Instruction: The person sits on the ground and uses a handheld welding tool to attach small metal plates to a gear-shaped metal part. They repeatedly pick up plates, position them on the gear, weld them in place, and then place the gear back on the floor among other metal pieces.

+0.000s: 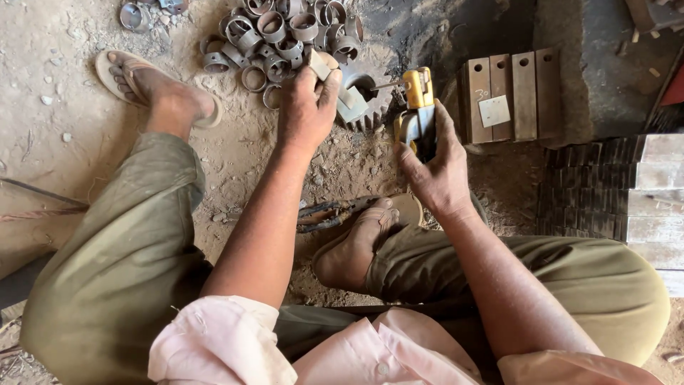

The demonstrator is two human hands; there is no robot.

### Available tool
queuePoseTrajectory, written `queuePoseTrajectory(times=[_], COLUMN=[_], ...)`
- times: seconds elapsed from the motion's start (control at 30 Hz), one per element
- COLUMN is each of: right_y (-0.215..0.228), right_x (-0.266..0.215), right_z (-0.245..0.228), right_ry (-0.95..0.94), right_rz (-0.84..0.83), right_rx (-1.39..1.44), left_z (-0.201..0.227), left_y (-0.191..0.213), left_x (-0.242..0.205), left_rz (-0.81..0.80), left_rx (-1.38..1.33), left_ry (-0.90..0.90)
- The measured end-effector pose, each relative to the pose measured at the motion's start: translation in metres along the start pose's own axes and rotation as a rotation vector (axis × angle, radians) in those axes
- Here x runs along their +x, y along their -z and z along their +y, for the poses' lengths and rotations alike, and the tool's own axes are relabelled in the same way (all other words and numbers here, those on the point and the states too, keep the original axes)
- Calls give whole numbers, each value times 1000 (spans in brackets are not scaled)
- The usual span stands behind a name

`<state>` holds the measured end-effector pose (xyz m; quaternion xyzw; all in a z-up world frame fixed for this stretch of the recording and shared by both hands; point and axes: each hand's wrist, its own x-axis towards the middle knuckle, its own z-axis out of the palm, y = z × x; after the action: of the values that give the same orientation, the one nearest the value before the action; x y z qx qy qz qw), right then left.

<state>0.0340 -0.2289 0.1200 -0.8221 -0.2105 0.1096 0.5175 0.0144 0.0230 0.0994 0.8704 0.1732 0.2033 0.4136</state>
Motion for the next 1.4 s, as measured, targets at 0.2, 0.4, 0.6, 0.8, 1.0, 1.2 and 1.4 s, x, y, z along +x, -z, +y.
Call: queuePoseTrajectory(times=[0.2, 0.4, 0.6, 0.8, 1.0, 1.2, 1.4], right_y=[-6, -10, -13, -15, -16, -17, -16], right_x=[2, 3, 6, 6, 7, 8, 6], right_z=[1, 2, -1, 0, -3, -2, 11], right_ry=[-30, -3, -28, -24, -19, -155, 103], right_rz=[-28, -28, -51, -59, -59, -89, -30], right_rx=[-112, -77, -98, -69, -79, -113, -35], left_z=[-6, -2, -4, -2, 2, -3, -21], left_y=[-6, -9, -21, -21, -19, -21, -29], left_x=[2, 5, 6, 7, 8, 10, 10], left_rz=[-81, -93, 22, -27, -6, 51, 64], left_rx=[-37, -3, 88, -19, 29, 53, 148], left_ry=[29, 61, -14, 8, -43, -134, -162])
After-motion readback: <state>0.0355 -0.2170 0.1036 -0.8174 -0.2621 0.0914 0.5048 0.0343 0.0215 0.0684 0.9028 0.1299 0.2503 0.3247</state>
